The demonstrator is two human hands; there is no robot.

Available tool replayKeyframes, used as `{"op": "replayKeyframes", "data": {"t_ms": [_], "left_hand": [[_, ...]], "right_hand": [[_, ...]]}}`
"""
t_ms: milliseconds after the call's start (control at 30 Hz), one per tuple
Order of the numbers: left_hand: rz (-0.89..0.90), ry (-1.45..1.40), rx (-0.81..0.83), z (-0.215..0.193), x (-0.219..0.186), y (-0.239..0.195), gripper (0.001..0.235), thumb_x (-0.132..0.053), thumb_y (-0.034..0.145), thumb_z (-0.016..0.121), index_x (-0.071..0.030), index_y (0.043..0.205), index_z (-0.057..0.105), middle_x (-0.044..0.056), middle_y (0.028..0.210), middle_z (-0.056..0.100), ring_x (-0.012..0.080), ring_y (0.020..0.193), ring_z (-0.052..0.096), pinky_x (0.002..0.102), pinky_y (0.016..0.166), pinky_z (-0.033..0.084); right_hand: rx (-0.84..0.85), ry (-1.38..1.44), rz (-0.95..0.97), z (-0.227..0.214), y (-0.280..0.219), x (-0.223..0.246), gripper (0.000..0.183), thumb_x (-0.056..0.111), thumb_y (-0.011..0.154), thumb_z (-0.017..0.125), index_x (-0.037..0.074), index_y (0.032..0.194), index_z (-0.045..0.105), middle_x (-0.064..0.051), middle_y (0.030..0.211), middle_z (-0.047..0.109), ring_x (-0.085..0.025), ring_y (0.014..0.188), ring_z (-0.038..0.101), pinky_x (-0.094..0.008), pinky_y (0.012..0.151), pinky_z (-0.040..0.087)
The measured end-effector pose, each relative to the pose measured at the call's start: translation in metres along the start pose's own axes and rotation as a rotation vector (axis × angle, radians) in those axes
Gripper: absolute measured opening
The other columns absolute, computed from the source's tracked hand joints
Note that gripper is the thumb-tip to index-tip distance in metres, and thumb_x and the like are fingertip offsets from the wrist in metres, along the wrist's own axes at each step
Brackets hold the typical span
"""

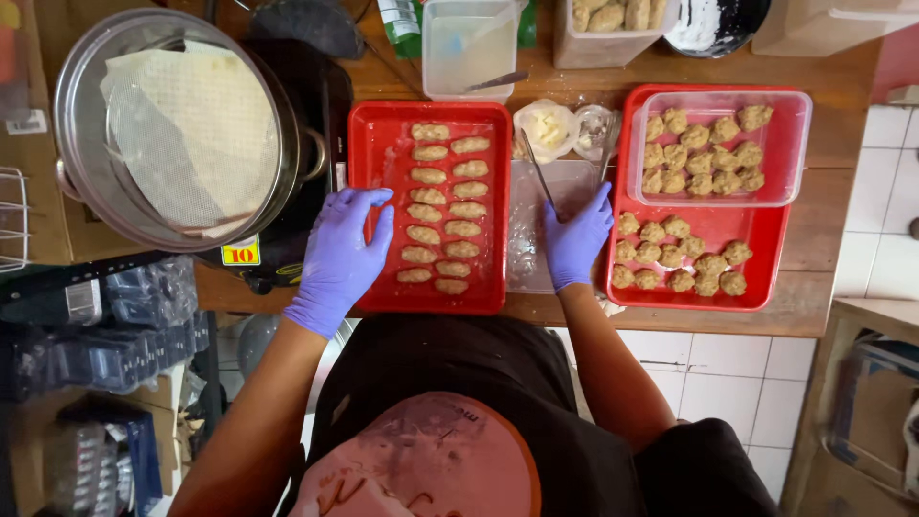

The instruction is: The person removes a glass lid from a steamer pot, then uses tongs to transfer steamed dumplings from the steamer into a clear plastic container. They then place the tongs on the steamer and arrange the remaining dumplings in a red tray.

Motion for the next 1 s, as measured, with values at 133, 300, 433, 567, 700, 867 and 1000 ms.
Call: {"op": "replayKeyframes", "data": {"t_ms": [133,300,433,567,700,867,1000], "left_hand": [[-0.049,-0.029,-0.008,0.006,0.008,-0.012,0.015,-0.021,0.091,0.069,-0.019,0.106,0.067,0.004,0.089,0.065,0.0267,0.092,0.064,0.04,0.083,0.053],[-0.134,-0.012,0.018,0.026,0.018,-0.024,0.012,-0.024,0.091,0.067,-0.019,0.102,0.067,0.005,0.086,0.065,0.0293,0.088,0.065,0.043,0.077,0.054],[-0.186,-0.05,0.019,0.06,0.039,-0.047,0.013,-0.026,0.091,0.065,-0.019,0.102,0.067,0.007,0.086,0.066,0.0305,0.088,0.066,0.043,0.077,0.054],[-0.234,-0.043,0.048,0.068,0.042,-0.062,0.015,-0.032,0.091,0.063,-0.023,0.102,0.067,0.005,0.086,0.067,0.0288,0.089,0.067,0.043,0.077,0.054],[-0.344,-0.005,0.081,0.065,0.058,-0.083,0.019,-0.036,0.091,0.061,-0.024,0.105,0.068,0.005,0.091,0.068,0.0265,0.091,0.068,0.04,0.079,0.055],[-0.553,-0.086,0.153,0.064,0.09,-0.116,0.022,-0.036,0.093,0.059,-0.023,0.109,0.068,0.01,0.101,0.067,0.0309,0.102,0.064,0.046,0.082,0.055],[-0.606,-0.084,0.19,0.074,0.102,-0.131,0.021,-0.039,0.093,0.059,-0.027,0.108,0.068,0.006,0.1,0.066,0.0261,0.105,0.063,0.044,0.079,0.057]], "right_hand": [[0.01,-0.06,-0.056,-0.027,-0.007,0.025,0.111,0.04,0.069,0.09,-0.007,0.148,0.028,-0.034,0.135,0.044,-0.052,0.122,0.049,-0.057,0.103,0.041],[0.013,0.163,-0.546,-0.049,-0.027,0.117,0.061,0.015,0.082,0.078,-0.003,0.134,0.052,-0.026,0.123,0.052,-0.045,0.116,0.053,-0.05,0.1,0.042],[0.235,0.097,-0.809,0.032,-0.021,0.164,0.043,0.019,0.09,0.069,0.01,0.131,0.059,-0.014,0.107,0.063,-0.034,0.098,0.064,-0.042,0.083,0.052],[0.338,-0.166,-0.916,0.113,0.008,0.191,0.04,0.018,0.082,0.067,0.012,0.121,0.062,-0.011,0.109,0.062,-0.032,0.097,0.065,-0.042,0.076,0.056],[0.412,-0.54,-0.929,0.16,0.024,0.188,0.032,0.016,0.085,0.059,0.016,0.116,0.063,-0.007,0.103,0.062,-0.028,0.095,0.065,-0.041,0.068,0.058],[0.278,-0.662,-1.045,0.189,0.029,0.178,0.023,0.017,0.085,0.058,0.016,0.108,0.065,-0.005,0.093,0.059,-0.025,0.083,0.065,-0.039,0.056,0.056],[0.148,-0.701,-1.114,0.203,0.031,0.165,0.016,0.013,0.087,0.055,0.019,0.099,0.064,-0.002,0.087,0.056,-0.021,0.078,0.065,-0.035,0.053,0.056]]}}
Point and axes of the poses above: each hand's wrist, its own y-axis towards the middle knuckle, its own z-axis out of the palm, x = y × z, the point moved 10 cm from there along y, towards the middle knuckle
